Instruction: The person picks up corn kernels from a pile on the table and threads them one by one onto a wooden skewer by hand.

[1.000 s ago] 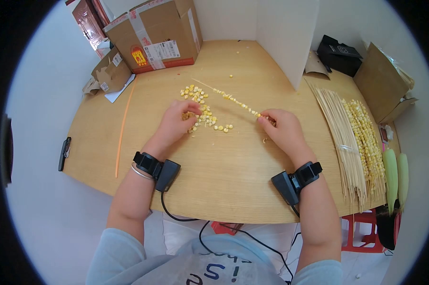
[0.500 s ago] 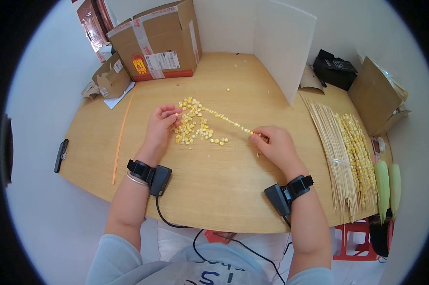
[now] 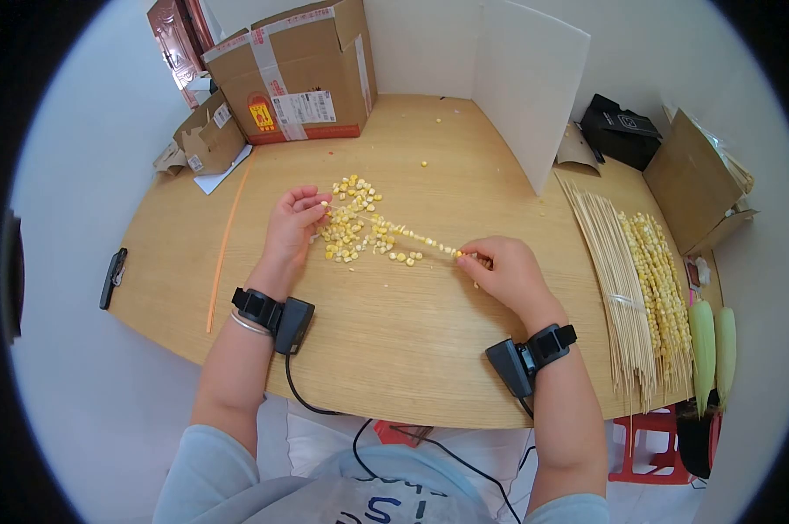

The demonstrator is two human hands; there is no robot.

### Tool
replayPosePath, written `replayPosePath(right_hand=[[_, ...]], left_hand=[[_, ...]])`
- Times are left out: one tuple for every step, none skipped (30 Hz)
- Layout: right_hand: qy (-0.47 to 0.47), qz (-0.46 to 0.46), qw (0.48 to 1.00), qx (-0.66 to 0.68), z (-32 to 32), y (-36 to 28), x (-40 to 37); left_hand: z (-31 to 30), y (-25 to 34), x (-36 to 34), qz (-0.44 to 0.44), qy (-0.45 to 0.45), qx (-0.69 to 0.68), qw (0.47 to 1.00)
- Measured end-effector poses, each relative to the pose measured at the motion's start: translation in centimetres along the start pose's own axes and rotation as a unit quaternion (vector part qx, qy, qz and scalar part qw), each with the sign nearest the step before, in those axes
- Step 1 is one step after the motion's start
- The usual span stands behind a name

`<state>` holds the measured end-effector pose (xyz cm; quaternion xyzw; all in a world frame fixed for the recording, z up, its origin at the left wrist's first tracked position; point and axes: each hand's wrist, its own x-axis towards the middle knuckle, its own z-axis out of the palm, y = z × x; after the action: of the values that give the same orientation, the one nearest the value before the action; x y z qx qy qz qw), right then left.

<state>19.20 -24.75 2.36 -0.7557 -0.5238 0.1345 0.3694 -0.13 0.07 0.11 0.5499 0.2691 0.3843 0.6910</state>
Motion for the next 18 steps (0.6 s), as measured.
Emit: replayPosePath(right_hand=[[-0.001,-0.002,1.0,-0.001,0.0,-0.02,0.0],[-0.001,-0.002,1.0,-0.001,0.0,0.01,0.0],[-0.002,0.002,1.0,0.0,0.0,0.05,0.01],[-0.003,0.005,1.0,0.001,0.02,0.08,0.03],[-0.003,0.005,1.0,0.001,0.01,0.02,0.05],[-0.003,0.008,1.0,0.003,-0.02,-0.1,0.01],[-0.002,0.011,1.0,0.005,-0.02,-0.18,-0.04],[-0.003,0.011,1.0,0.006,0.0,-0.2,-0.05],[-0.002,0.01,1.0,0.007,0.01,-0.17,-0.08],[0.0,0.008,1.0,0.007,-0.02,-0.18,-0.07],[0.0,0.009,1.0,0.007,-0.07,-0.22,-0.05],[-0.002,0.011,1.0,0.003,-0.11,-0.27,-0.07],[-0.004,0.013,1.0,-0.001,-0.1,-0.3,-0.1],[-0.004,0.013,1.0,-0.001,-0.07,-0.24,-0.07],[-0.004,0.012,1.0,0.001,-0.03,-0.13,-0.06],[-0.004,0.011,1.0,0.003,-0.03,-0.06,-0.06],[-0.004,0.011,1.0,0.003,-0.06,-0.08,-0.05],[-0.002,0.011,1.0,-0.001,-0.07,-0.12,-0.06]], left_hand=[[-0.03,-0.02,0.02,0.0,-0.002,-0.003,1.0],[-0.01,-0.01,0.01,0.0,-0.003,-0.003,1.0],[0.02,0.03,-0.02,-0.001,-0.005,-0.011,1.0],[0.05,0.07,-0.03,-0.003,-0.007,-0.018,1.0],[0.06,0.09,-0.01,-0.003,-0.007,-0.018,1.0],[0.06,0.08,0.0,-0.004,-0.007,-0.024,1.0],[0.03,0.07,-0.01,-0.006,-0.007,-0.029,1.0],[-0.02,0.09,0.0,-0.007,-0.007,-0.029,1.0],[-0.08,0.1,0.0,-0.006,-0.007,-0.03,0.999],[-0.12,0.13,0.06,-0.004,-0.008,-0.032,0.999],[-0.21,0.06,0.18,-0.004,-0.009,-0.032,0.999],[-0.35,-0.13,0.3,-0.003,-0.012,-0.043,0.999],[-0.44,-0.23,0.35,-0.002,-0.016,-0.053,0.998],[-0.41,-0.14,0.32,-0.002,-0.016,-0.053,0.998],[-0.35,0.02,0.23,-0.009,-0.013,-0.052,0.999],[-0.27,0.14,0.14,-0.017,-0.009,-0.051,0.999],[-0.19,0.22,0.1,-0.017,-0.009,-0.051,0.999],[-0.15,0.27,0.03,-0.016,-0.007,-0.054,0.998]])
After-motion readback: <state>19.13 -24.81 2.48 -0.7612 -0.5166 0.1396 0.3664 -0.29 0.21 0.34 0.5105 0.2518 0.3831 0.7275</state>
